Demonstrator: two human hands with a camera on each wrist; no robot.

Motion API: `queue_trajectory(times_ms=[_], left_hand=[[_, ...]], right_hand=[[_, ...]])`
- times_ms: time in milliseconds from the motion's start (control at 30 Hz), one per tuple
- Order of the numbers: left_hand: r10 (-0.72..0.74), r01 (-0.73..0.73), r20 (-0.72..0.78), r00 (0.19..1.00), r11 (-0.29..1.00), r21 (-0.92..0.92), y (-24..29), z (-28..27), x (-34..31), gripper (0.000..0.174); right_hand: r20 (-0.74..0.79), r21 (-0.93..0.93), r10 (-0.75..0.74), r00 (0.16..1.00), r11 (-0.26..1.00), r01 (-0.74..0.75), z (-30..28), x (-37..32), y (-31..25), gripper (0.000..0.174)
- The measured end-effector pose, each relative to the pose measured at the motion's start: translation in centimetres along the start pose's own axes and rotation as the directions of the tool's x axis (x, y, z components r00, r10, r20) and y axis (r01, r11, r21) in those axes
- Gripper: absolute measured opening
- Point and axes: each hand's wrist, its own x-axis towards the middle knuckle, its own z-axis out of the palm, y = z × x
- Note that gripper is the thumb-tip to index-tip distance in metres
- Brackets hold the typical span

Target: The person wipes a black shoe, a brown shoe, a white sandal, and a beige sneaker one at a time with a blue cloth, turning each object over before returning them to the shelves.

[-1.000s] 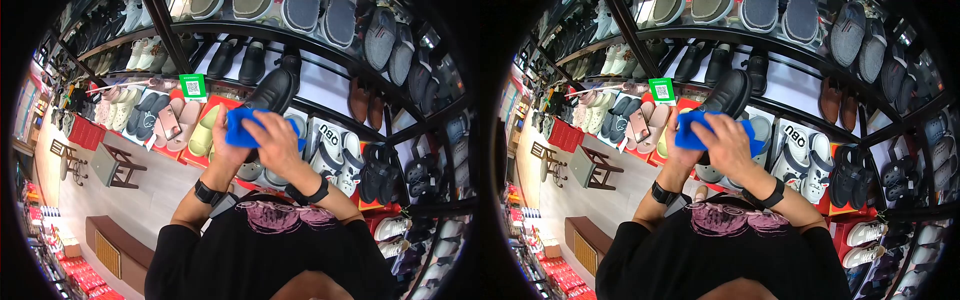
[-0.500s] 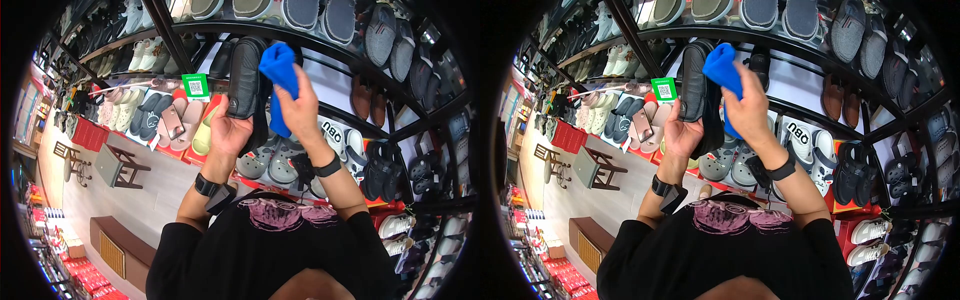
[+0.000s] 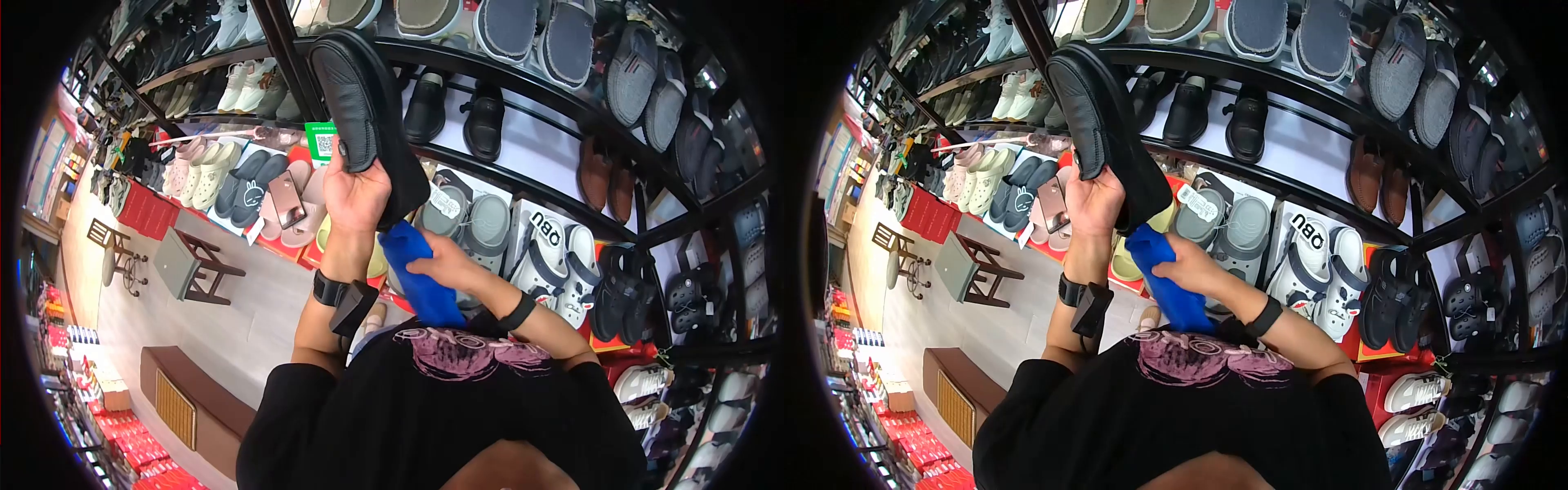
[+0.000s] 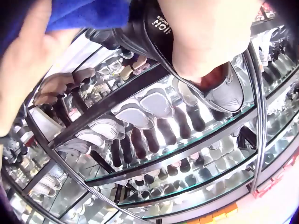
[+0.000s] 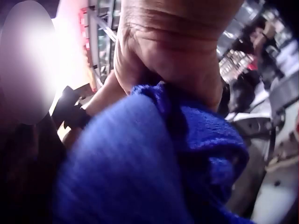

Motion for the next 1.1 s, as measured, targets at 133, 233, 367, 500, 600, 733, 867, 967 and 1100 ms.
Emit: queue_trajectory(times_ms=[133,233,367,500,600,733,867,967,1100], left_hand=[[-0.023,0.023,-0.029,0.999,1.000,0.003,-1.8,0.9,-0.8,0.035],[-0.042,0.055,-0.162,0.986,0.995,0.080,-2.4,1.4,-1.1,0.039],[-0.054,0.083,-0.140,0.989,0.973,0.213,-1.6,1.3,-2.5,0.039],[-0.071,0.143,-0.176,0.982,0.887,0.438,-0.5,1.4,-3.9,0.042],[-0.184,0.314,-0.257,0.949,0.631,0.710,-0.7,2.0,-4.6,0.041],[-0.313,0.441,-0.364,0.877,0.226,0.868,-3.3,2.6,-4.7,0.035],[-0.392,0.378,-0.372,0.841,-0.066,0.924,-3.9,3.4,-2.8,0.028],[-0.399,0.393,-0.403,0.824,-0.111,0.913,-3.4,3.3,-0.5,0.024],[-0.387,0.415,-0.486,0.783,-0.257,0.873,-2.9,1.3,4.8,0.024]], right_hand=[[0.276,0.779,0.329,0.903,0.473,-0.411,-0.1,1.9,1.7,0.031],[0.477,0.851,0.371,0.797,0.032,-0.525,-0.8,2.0,0.7,0.030],[0.497,0.831,0.367,0.786,0.059,-0.553,-2.9,0.0,-3.1,0.033],[0.330,0.904,0.381,0.864,0.135,-0.405,-5.9,-0.2,-0.7,0.035],[0.045,0.919,0.249,0.967,0.370,-0.138,-7.3,1.0,-1.2,0.031],[-0.089,0.800,0.252,0.964,0.594,-0.081,-6.7,2.4,-1.5,0.035],[-0.057,0.778,0.192,0.980,0.624,-0.077,-6.6,-0.5,-2.6,0.037],[-0.074,0.793,0.153,0.986,0.609,-0.035,-8.9,-3.8,-1.6,0.041],[-0.138,0.891,0.282,0.949,0.454,-0.005,-11.4,-9.2,0.3,0.044]])
